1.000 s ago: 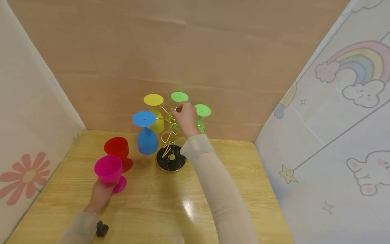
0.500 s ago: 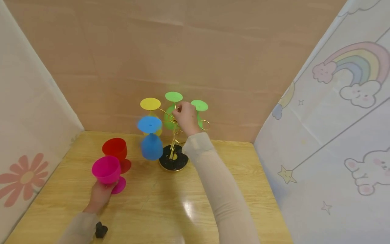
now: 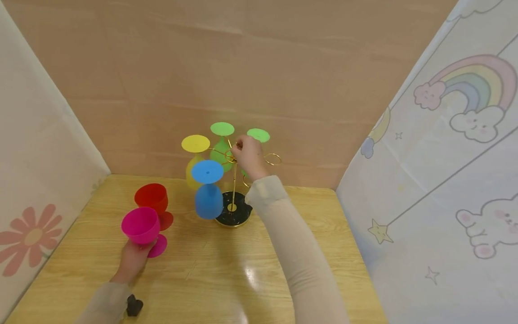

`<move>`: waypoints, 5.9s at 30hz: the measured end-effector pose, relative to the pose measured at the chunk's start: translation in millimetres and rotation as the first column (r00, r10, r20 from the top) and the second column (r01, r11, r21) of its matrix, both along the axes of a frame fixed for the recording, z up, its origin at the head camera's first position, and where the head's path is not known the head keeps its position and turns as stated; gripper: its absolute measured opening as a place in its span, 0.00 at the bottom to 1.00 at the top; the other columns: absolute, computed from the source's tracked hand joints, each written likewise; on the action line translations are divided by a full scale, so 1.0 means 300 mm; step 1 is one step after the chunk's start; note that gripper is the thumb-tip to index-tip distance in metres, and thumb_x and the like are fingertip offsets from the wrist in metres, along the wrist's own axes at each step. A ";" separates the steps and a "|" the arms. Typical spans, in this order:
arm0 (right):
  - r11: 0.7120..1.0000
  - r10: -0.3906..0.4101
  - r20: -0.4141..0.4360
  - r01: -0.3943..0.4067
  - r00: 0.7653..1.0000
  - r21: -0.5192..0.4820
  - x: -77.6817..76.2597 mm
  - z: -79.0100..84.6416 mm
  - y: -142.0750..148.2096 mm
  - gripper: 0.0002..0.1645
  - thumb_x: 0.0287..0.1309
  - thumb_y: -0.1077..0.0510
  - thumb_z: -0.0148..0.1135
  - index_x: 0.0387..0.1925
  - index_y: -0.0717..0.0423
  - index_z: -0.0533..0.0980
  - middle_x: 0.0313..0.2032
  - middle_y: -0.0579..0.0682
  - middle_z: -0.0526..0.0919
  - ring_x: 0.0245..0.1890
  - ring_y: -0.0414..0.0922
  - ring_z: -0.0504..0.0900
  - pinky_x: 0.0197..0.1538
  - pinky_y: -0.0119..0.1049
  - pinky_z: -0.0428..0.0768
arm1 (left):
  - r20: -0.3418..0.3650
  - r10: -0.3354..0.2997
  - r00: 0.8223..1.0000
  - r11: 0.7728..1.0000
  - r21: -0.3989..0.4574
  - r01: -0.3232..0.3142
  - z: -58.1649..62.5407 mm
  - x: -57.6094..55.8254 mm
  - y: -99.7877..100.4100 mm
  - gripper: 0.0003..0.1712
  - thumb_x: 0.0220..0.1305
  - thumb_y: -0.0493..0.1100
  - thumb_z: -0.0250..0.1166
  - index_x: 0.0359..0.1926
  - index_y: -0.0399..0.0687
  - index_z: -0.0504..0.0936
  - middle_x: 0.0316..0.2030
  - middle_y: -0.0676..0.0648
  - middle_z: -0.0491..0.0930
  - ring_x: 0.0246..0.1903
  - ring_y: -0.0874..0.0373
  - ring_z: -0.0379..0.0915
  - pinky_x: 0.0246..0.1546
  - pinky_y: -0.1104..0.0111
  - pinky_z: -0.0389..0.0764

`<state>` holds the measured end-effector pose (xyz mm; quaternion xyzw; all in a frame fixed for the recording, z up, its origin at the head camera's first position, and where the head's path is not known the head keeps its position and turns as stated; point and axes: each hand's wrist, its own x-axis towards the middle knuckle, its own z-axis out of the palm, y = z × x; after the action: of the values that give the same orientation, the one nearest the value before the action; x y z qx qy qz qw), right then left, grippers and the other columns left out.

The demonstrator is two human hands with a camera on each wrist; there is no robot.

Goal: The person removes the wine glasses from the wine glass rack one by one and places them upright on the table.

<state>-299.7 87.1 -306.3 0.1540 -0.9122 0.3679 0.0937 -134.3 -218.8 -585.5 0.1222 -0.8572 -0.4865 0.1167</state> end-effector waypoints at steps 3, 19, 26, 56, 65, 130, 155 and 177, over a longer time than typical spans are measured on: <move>1.000 0.017 0.018 -0.016 1.000 -0.016 -0.008 0.006 0.009 0.16 0.69 0.65 0.55 0.53 0.66 0.81 0.46 0.62 0.85 0.41 0.52 0.83 0.45 0.42 0.82 | 0.001 0.000 1.000 1.000 -0.003 0.000 0.009 -0.003 0.000 0.19 0.66 0.33 0.66 0.52 0.23 0.73 0.45 0.28 0.81 0.45 0.42 0.76 0.44 0.66 0.78; 0.996 0.079 0.083 -0.075 0.993 -0.051 0.005 0.021 0.027 0.19 0.70 0.65 0.55 0.58 0.67 0.79 0.53 0.62 0.83 0.51 0.55 0.82 0.54 0.46 0.81 | 0.023 -0.004 1.000 1.000 0.005 0.004 0.013 0.005 0.007 0.20 0.67 0.34 0.65 0.54 0.24 0.72 0.47 0.28 0.79 0.47 0.39 0.76 0.47 0.63 0.78; 0.994 0.101 0.058 -0.099 0.993 -0.045 -0.010 0.012 0.028 0.18 0.69 0.66 0.55 0.57 0.68 0.79 0.52 0.63 0.84 0.50 0.56 0.82 0.53 0.45 0.81 | 0.000 0.000 1.000 1.000 -0.009 0.000 0.021 0.003 0.009 0.17 0.67 0.33 0.65 0.51 0.24 0.74 0.45 0.28 0.80 0.45 0.40 0.77 0.44 0.65 0.78; 0.980 0.189 0.119 -0.180 0.975 -0.082 -0.021 0.015 0.044 0.20 0.74 0.66 0.53 0.63 0.64 0.76 0.61 0.60 0.80 0.61 0.55 0.78 0.50 0.43 0.79 | 0.019 -0.065 0.998 0.998 0.012 0.065 0.002 -0.009 -0.047 0.19 0.71 0.29 0.57 0.59 0.24 0.66 0.53 0.24 0.75 0.54 0.28 0.74 0.53 0.43 0.79; 0.979 0.187 0.109 -0.177 0.976 -0.098 -0.032 -0.001 0.043 0.20 0.73 0.66 0.53 0.63 0.65 0.77 0.60 0.60 0.81 0.60 0.55 0.79 0.53 0.44 0.81 | -0.112 0.074 0.991 0.993 0.103 -0.062 0.122 -0.024 -0.121 0.16 0.76 0.29 0.46 0.60 0.27 0.66 0.58 0.31 0.71 0.53 0.51 0.77 0.46 0.87 0.73; 0.775 -0.115 -0.352 -0.138 0.929 -0.616 0.278 -0.351 0.185 0.12 0.72 0.72 0.50 0.47 0.73 0.79 0.43 0.63 0.83 0.40 0.46 0.86 0.46 0.36 0.86 | -0.229 -0.522 0.822 0.847 -0.025 0.531 0.998 -0.518 0.468 0.19 0.73 0.35 0.58 0.62 0.34 0.76 0.65 0.37 0.67 0.63 0.42 0.68 0.64 0.59 0.74; 0.670 0.060 0.168 0.085 0.984 -0.737 0.348 -0.592 0.142 0.28 0.79 0.51 0.48 0.69 0.66 0.62 0.66 0.64 0.68 0.68 0.58 0.69 0.72 0.53 0.64 | -0.074 -0.587 0.807 0.810 -0.075 0.582 0.933 -0.554 0.559 0.22 0.77 0.39 0.56 0.67 0.39 0.74 0.66 0.40 0.73 0.43 0.51 0.75 0.27 0.65 0.67; 0.801 0.088 0.224 0.065 0.971 -0.595 0.360 -0.626 0.118 0.54 0.53 0.56 0.79 0.76 0.53 0.58 0.73 0.53 0.63 0.74 0.56 0.61 0.75 0.54 0.59 | -0.055 -0.543 0.838 0.840 -0.063 0.540 0.893 -0.547 0.573 0.19 0.77 0.38 0.56 0.64 0.39 0.78 0.63 0.40 0.76 0.28 0.54 0.68 0.26 0.64 0.66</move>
<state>-191.6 122.5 -494.1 0.0763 -0.7529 0.6532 0.0240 -298.4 -46.8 -317.6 -0.1448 -0.8627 -0.4844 0.0077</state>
